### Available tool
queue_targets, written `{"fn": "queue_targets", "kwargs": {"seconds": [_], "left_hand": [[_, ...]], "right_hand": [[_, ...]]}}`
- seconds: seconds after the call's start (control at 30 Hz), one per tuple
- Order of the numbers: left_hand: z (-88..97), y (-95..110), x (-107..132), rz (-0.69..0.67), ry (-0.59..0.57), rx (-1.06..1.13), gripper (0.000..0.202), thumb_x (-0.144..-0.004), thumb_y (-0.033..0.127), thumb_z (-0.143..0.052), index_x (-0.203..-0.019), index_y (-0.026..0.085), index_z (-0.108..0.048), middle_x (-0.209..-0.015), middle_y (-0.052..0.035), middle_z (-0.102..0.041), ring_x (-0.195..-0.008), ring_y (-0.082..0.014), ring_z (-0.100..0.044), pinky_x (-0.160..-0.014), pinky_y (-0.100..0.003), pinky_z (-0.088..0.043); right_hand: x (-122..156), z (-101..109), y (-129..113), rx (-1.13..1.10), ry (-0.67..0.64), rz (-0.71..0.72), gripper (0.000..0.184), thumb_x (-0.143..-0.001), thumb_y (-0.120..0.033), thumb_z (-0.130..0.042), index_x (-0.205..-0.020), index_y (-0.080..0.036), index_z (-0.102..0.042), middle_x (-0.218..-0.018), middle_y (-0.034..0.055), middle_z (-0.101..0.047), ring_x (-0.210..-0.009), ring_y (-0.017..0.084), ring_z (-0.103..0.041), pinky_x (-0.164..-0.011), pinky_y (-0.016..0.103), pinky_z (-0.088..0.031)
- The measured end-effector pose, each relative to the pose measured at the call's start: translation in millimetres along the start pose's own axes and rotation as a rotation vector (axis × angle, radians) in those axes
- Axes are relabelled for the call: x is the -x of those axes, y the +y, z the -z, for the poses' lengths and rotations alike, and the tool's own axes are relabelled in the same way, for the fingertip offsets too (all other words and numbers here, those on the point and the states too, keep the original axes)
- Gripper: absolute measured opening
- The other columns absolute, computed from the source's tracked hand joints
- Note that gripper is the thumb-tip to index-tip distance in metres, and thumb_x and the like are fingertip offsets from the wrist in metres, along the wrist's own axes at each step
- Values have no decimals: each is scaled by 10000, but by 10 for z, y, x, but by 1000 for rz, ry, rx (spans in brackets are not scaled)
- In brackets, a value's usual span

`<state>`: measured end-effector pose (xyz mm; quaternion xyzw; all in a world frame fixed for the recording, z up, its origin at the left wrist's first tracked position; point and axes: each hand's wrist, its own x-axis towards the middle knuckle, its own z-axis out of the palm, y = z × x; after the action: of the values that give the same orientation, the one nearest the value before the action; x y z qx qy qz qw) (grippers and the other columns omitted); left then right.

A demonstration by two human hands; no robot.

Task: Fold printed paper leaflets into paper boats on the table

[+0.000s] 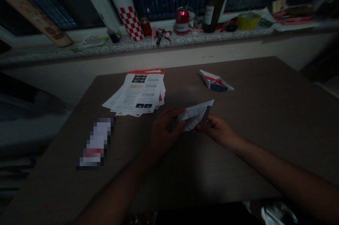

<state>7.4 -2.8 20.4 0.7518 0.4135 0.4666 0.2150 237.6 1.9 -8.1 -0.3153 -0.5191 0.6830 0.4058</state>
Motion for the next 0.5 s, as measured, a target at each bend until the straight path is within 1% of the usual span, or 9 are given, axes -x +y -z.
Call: {"fn": "queue_targets", "kwargs": {"seconds": [0.17, 0.23, 0.3, 0.4, 0.5], "left_hand": [[19, -14, 22, -1, -85, 43, 421, -951, 270, -731, -1360, 243, -640, -1319, -91, -691, -1180, -236, -673, -998, -386, -571], [27, -9, 29, 49, -116, 67, 430, -966, 305, -717, -1382, 244, -626, -1327, -93, -692, -1177, -238, -673, -1007, -389, -563], [36, -3, 29, 147, -121, 86, 395, -999, 338, -674, -1380, 242, -634, -1299, -86, -711, -1150, -233, -685, -1009, -389, -558], [54, 7, 11, 292, -102, 153, 318, -1025, 392, -629, -1291, 227, -683, -1189, -67, -751, -1080, -232, -712, -949, -369, -572], [76, 23, -16, 362, -151, 199, 264, -1028, 439, -612, -1091, 210, -725, -1014, -42, -762, -934, -219, -718, -833, -335, -574]], "right_hand": [[-7, 56, -7, 28, 30, 48, 315, -884, -402, -840, -1131, -248, -718, -1009, 35, -788, -925, 196, -761, -892, 366, -630], [-11, 73, -17, 37, 47, 63, 331, -883, -407, -837, -1148, -254, -713, -1009, 35, -782, -951, 204, -759, -910, 376, -628], [-14, 80, -31, 52, 57, 60, 333, -879, -406, -838, -1150, -260, -712, -1014, 34, -781, -956, 205, -758, -923, 379, -626], [-12, 81, -50, 66, 40, 44, 341, -858, -385, -856, -1146, -268, -715, -1015, 27, -782, -961, 203, -760, -931, 374, -622], [-2, 90, -62, 77, -5, 15, 317, -860, -367, -856, -1131, -265, -725, -1031, 28, -786, -997, 203, -758, -931, 361, -615]]}}
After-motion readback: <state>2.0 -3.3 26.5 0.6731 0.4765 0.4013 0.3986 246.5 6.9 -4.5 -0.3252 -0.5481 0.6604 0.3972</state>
